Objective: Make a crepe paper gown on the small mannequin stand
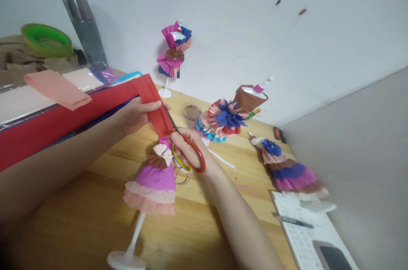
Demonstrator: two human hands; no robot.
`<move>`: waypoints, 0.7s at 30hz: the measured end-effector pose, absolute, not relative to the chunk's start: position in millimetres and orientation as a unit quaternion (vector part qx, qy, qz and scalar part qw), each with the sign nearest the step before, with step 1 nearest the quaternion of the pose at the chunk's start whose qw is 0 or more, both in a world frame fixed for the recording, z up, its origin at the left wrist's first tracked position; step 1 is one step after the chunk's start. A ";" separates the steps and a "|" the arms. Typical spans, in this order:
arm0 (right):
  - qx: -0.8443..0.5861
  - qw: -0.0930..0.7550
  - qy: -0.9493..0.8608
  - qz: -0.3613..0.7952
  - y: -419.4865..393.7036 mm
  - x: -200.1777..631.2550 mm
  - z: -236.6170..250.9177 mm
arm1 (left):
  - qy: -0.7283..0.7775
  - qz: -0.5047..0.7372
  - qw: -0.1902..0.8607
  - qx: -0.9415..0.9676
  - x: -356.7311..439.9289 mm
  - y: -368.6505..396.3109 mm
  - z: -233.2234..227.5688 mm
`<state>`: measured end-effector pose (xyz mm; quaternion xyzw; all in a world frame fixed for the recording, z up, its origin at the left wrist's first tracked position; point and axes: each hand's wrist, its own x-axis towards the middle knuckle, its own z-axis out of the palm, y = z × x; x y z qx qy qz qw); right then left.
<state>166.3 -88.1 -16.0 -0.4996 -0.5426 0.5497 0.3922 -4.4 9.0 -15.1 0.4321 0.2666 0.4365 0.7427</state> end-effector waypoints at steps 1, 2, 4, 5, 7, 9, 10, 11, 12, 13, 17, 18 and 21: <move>-0.497 0.393 -0.542 0.552 -88.1 166.6 -16.6 | 0.264 0.440 0.741 0.433 -4.1 8.9 -15.1; -0.495 0.393 -0.541 0.556 -88.2 167.0 -17.1 | 0.260 0.442 0.741 0.434 -3.8 8.6 -14.9; -0.486 0.396 -0.537 0.564 -88.5 167.4 -18.1 | 0.249 0.443 0.744 0.433 -3.3 7.8 -14.1; -0.482 0.399 -0.534 0.569 -88.8 167.5 -18.5 | 0.244 0.443 0.748 0.431 -3.2 7.4 -13.6; -0.473 0.407 -0.529 0.575 -89.4 167.6 -19.0 | 0.237 0.440 0.755 0.425 -3.1 6.7 -12.7; -0.468 0.412 -0.528 0.577 -89.9 167.7 -19.3 | 0.239 0.437 0.757 0.422 -3.0 6.3 -12.3; -0.467 0.412 -0.528 0.577 -90.0 167.8 -19.4 | 0.242 0.437 0.758 0.421 -2.9 6.3 -12.3; -0.465 0.412 -0.529 0.578 -90.1 168.0 -19.7 | 0.244 0.439 0.757 0.419 -2.9 6.2 -12.4; -0.464 0.412 -0.529 0.579 -90.0 168.1 -19.9 | 0.245 0.441 0.756 0.417 -2.9 6.1 -12.4; -0.463 0.412 -0.530 0.579 -89.9 168.2 -20.1 | 0.246 0.443 0.755 0.416 -3.1 6.0 -12.2; -0.474 0.410 -0.537 0.565 -89.4 167.7 -18.0 | 0.248 0.434 0.752 0.430 -5.1 4.8 -8.6; -0.480 0.405 -0.542 0.558 -89.4 167.2 -16.5 | 0.249 0.429 0.751 0.436 -5.7 4.5 -7.4; -0.493 0.391 -0.558 0.541 -89.8 164.9 -11.4 | 0.267 0.415 0.746 0.447 -6.9 4.4 -5.2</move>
